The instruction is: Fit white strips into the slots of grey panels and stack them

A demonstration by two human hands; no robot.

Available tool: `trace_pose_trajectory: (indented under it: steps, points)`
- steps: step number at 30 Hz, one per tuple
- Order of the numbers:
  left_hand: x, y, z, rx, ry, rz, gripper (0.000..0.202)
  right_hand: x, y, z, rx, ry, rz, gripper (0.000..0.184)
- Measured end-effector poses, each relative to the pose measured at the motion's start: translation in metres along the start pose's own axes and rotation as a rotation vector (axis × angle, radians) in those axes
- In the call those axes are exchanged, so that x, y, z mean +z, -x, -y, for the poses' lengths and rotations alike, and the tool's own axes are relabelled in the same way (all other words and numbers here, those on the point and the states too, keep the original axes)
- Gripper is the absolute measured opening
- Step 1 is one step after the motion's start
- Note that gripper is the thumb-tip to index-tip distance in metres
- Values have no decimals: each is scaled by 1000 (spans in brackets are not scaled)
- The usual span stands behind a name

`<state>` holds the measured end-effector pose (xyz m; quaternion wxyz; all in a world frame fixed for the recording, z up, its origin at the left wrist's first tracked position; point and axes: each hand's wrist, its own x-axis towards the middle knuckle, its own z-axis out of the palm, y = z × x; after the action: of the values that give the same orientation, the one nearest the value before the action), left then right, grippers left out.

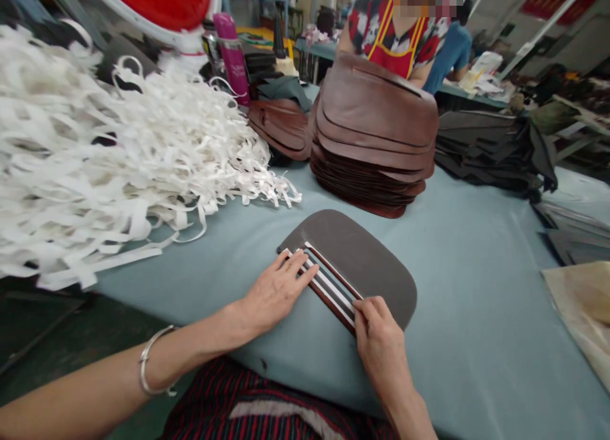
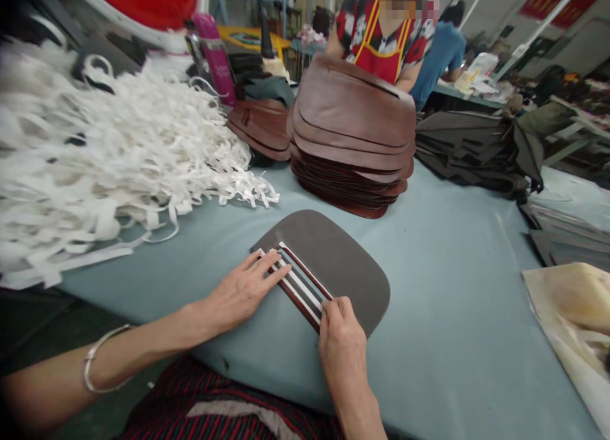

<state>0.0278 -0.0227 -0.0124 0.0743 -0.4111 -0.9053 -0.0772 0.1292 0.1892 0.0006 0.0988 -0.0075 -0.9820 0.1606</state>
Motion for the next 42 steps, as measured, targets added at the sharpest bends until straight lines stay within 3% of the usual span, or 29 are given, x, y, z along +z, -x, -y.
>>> trace_pose_trajectory:
  steps: [3,7,13,17,22,26,31,36,42]
  points:
    - [7,1,13,21,123,-96,39,5,-9,0,32,204,37,21]
    - [15,0,20,-50,237,-190,36,9,-20,-1,13,405,86,16]
    - [14,-1,21,-136,399,-219,28,3,-25,-7,-85,397,78,15]
    - [8,1,21,-169,477,-227,27,-1,-25,-8,26,273,102,13]
    - [2,1,20,-181,525,-217,28,7,-43,21,54,297,128,20]
    - [4,0,21,-188,556,-216,27,26,-67,51,1,233,51,17]
    - [9,-1,22,-190,572,-241,41,52,-85,80,-72,181,19,24]
    - [13,-1,26,-39,483,-221,49,63,-73,97,-149,366,-33,36]
    - [18,0,26,-10,333,-219,46,57,-40,78,-199,443,-128,35]
